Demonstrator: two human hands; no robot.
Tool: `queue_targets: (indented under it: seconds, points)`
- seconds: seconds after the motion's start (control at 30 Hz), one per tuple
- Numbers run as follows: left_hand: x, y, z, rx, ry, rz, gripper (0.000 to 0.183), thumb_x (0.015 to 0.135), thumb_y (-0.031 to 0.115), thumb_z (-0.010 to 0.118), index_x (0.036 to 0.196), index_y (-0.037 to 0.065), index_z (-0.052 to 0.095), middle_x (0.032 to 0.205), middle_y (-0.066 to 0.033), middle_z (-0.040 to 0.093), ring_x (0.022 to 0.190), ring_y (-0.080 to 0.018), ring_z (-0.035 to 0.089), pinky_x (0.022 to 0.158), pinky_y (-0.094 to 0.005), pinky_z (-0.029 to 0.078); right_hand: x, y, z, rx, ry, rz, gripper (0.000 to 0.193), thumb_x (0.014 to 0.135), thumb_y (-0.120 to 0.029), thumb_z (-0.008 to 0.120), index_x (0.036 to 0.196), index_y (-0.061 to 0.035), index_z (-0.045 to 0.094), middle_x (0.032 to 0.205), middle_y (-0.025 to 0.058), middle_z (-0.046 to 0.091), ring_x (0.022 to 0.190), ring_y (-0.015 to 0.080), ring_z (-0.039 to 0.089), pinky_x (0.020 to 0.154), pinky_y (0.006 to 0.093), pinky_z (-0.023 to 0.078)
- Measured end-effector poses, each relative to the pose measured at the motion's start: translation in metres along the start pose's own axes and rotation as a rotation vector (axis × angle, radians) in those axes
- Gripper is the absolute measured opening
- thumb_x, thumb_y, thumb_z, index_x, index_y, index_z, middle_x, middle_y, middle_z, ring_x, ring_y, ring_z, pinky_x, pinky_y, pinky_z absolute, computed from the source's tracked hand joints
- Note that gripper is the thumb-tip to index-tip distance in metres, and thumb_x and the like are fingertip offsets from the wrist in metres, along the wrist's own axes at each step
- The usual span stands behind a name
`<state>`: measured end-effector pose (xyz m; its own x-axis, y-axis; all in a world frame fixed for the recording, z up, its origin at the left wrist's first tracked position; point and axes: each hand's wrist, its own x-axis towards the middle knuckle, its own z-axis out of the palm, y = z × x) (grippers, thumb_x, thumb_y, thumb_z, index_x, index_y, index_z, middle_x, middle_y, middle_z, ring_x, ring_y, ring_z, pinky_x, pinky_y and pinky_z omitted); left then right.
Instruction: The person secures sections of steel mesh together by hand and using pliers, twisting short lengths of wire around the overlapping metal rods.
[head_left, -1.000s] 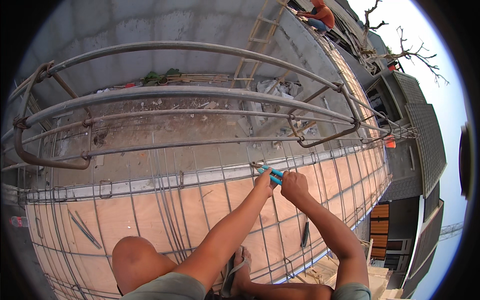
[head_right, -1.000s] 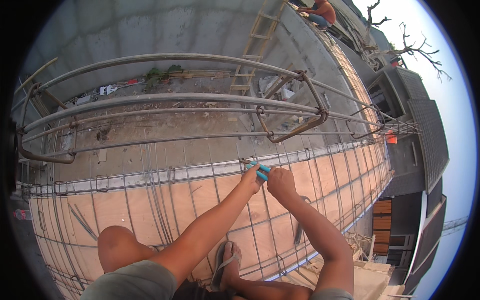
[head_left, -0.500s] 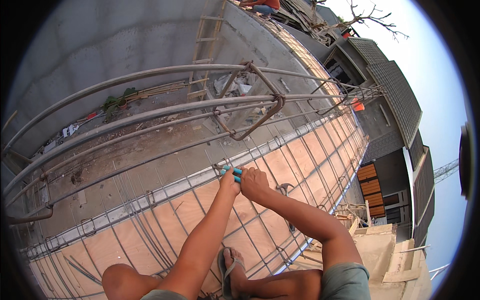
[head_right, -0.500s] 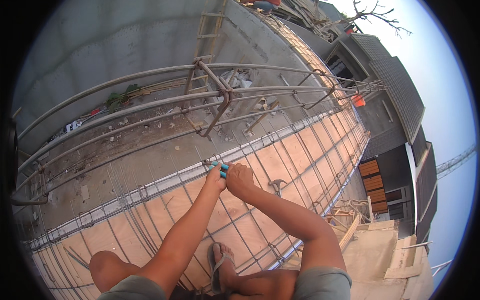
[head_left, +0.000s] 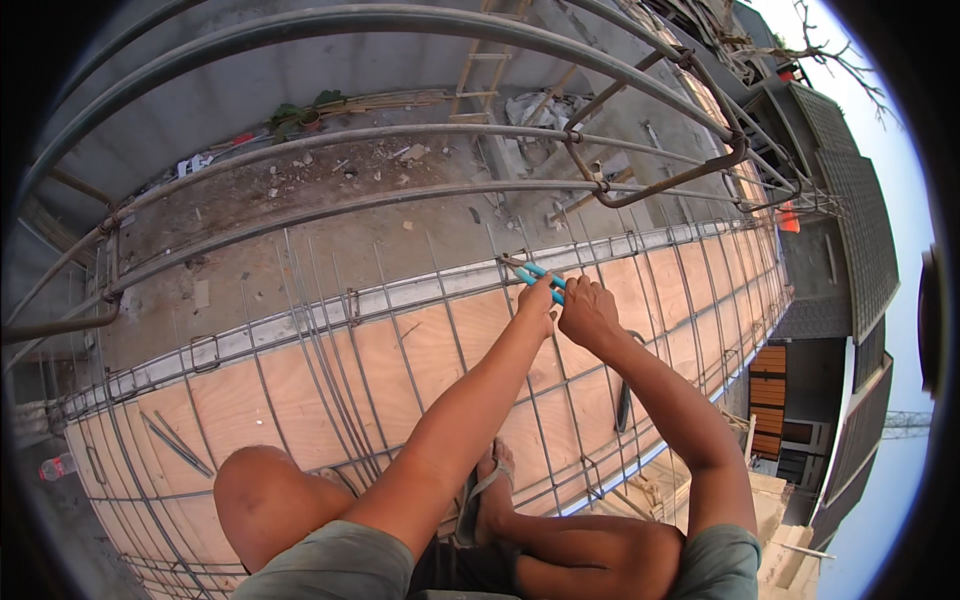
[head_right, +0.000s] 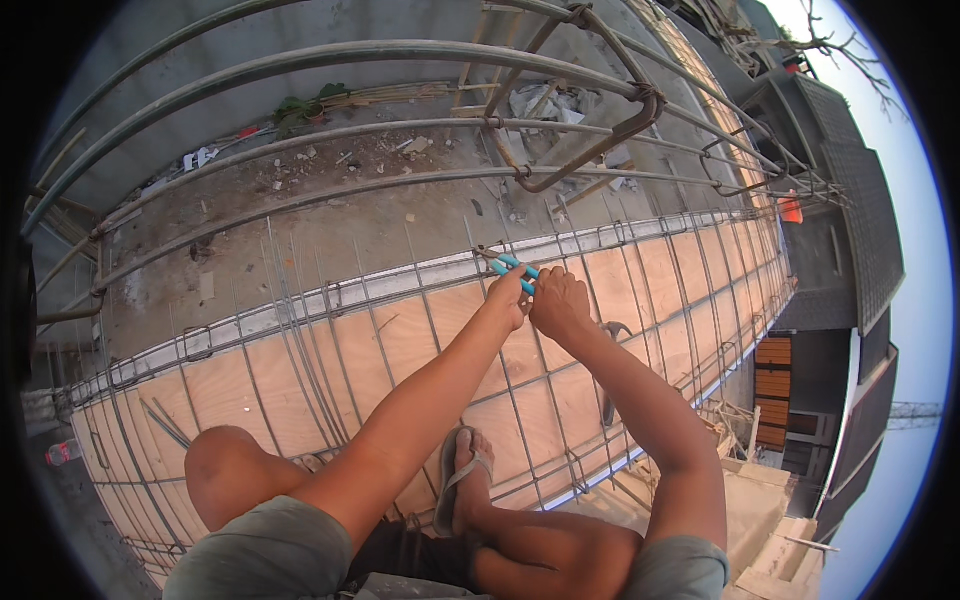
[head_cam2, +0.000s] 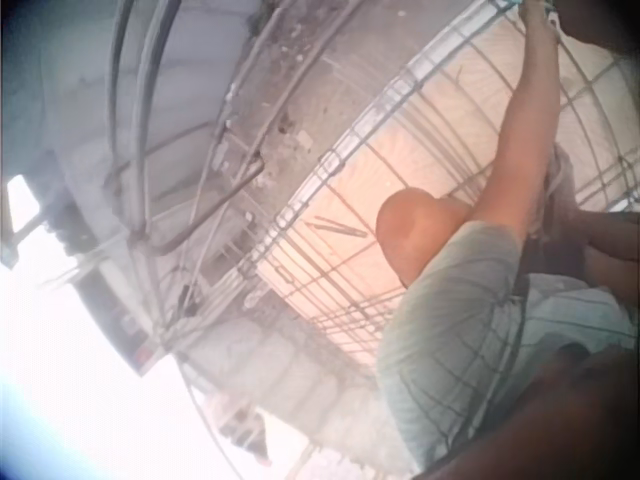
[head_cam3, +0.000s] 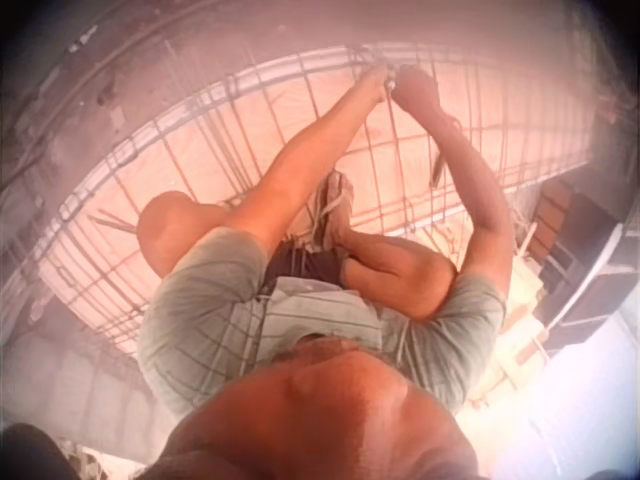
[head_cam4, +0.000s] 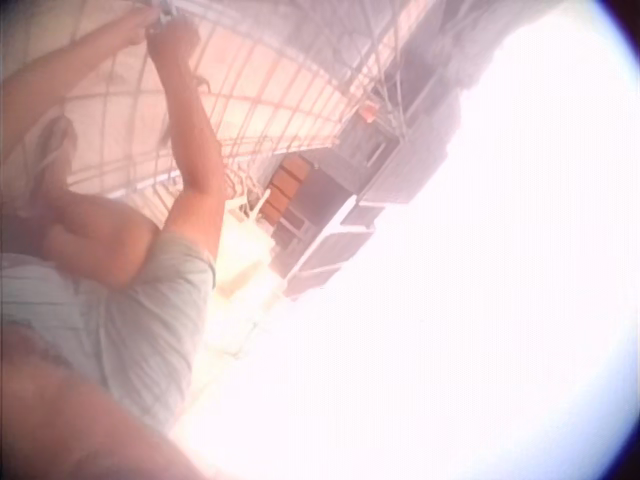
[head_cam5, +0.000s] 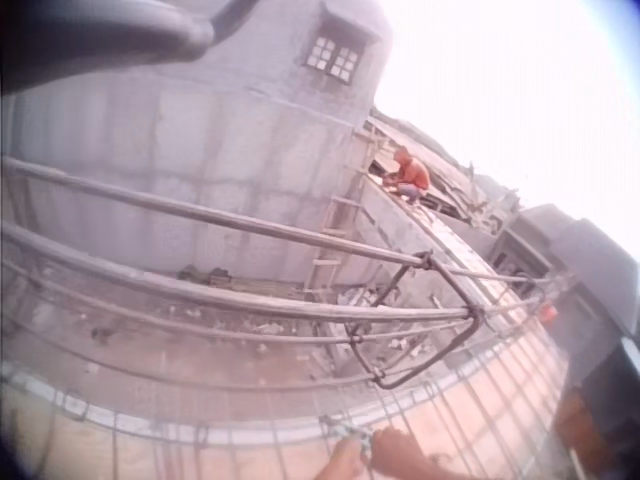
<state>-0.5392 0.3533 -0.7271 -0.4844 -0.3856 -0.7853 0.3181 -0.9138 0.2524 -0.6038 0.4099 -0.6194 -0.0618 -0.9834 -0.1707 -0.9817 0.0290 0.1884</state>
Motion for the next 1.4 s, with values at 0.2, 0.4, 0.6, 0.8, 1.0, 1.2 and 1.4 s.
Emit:
queue_targets:
  seconds: [0.2, 0.4, 0.6, 0.8, 1.0, 1.2, 1.4]
  points:
    - [-0.011, -0.022, 0.012, -0.222, -0.146, -0.041, 0.043, 0.100, 0.042, 0.066, 0.128, 0.010, 0.063, 0.130, -0.0011, 0.068, 0.097, -0.0215, 0.062, 0.068, -0.0390, 0.050, 0.017, 0.055, -0.012, 1.242, -0.944, 0.543, 0.037, 0.084, -0.030, 0.081, 0.103, -0.0022, 0.065, 0.080, 0.0048, 0.065, 0.063, 0.0180, 0.064, 0.050, 0.0300, 0.051]
    - [-0.004, -0.015, -0.007, -0.045, -0.120, -0.028, 0.026, 0.104, 0.043, 0.059, 0.113, 0.020, 0.064, 0.106, 0.0017, 0.069, 0.091, -0.0154, 0.064, 0.080, -0.0419, 0.052, 0.011, 0.019, -0.022, 0.705, -0.523, 0.239, 0.054, 0.078, -0.031, 0.083, 0.113, 0.0025, 0.059, 0.087, 0.0093, 0.068, 0.075, 0.0213, 0.068, 0.051, 0.0333, 0.050]
    - [-0.028, -0.012, 0.015, -0.018, -0.035, -0.069, 0.035, 0.101, 0.050, 0.060, 0.110, 0.016, 0.066, 0.100, -0.0004, 0.063, 0.086, -0.0183, 0.061, 0.071, -0.0381, 0.048, 0.015, 0.040, 0.002, 0.766, -0.596, 0.364, 0.044, 0.089, -0.042, 0.076, 0.098, -0.0002, 0.067, 0.078, 0.0111, 0.068, 0.067, 0.0199, 0.066, 0.060, 0.0382, 0.053]
    - [-0.018, -0.001, -0.004, -0.077, -0.208, 0.013, 0.033, 0.108, 0.041, 0.049, 0.116, 0.016, 0.069, 0.105, -0.0032, 0.068, 0.094, -0.0228, 0.063, 0.081, -0.0436, 0.054, 0.035, 0.045, -0.023, 1.092, -0.896, 0.497, 0.043, 0.087, -0.040, 0.075, 0.104, 0.0000, 0.069, 0.078, 0.0075, 0.068, 0.054, 0.0139, 0.062, 0.045, 0.0249, 0.048]
    - [-0.035, -0.014, 0.004, -0.229, -0.148, -0.019, 0.030, 0.107, 0.038, 0.055, 0.123, 0.013, 0.058, 0.115, -0.0032, 0.063, 0.095, -0.0249, 0.067, 0.091, -0.0498, 0.057, 0.014, 0.047, -0.003, 1.057, -0.632, 0.379, 0.046, 0.077, -0.025, 0.083, 0.112, 0.0010, 0.068, 0.083, 0.0066, 0.069, 0.068, 0.0152, 0.067, 0.060, 0.0301, 0.057]
    - [-0.021, -0.034, -0.017, -0.247, -0.060, 0.196, 0.023, 0.107, 0.032, 0.056, 0.118, 0.011, 0.055, 0.109, -0.0075, 0.061, 0.090, -0.0250, 0.067, 0.071, -0.0410, 0.058, 0.002, 0.023, 0.011, 1.157, -0.592, 0.420, 0.034, 0.078, -0.015, 0.083, 0.104, 0.0007, 0.068, 0.092, 0.0105, 0.073, 0.074, 0.0161, 0.071, 0.070, 0.0313, 0.062]
    - [-0.029, -0.047, -0.023, -0.103, 0.055, 0.210, 0.022, 0.106, 0.026, 0.054, 0.099, 0.005, 0.057, 0.077, -0.0035, 0.056, 0.067, -0.0177, 0.064, 0.055, -0.0352, 0.053, -0.021, 0.016, 0.025, 1.317, -0.632, 0.538, 0.028, 0.082, -0.012, 0.082, 0.102, -0.0020, 0.066, 0.090, 0.0095, 0.071, 0.075, 0.0151, 0.071, 0.071, 0.0288, 0.061]
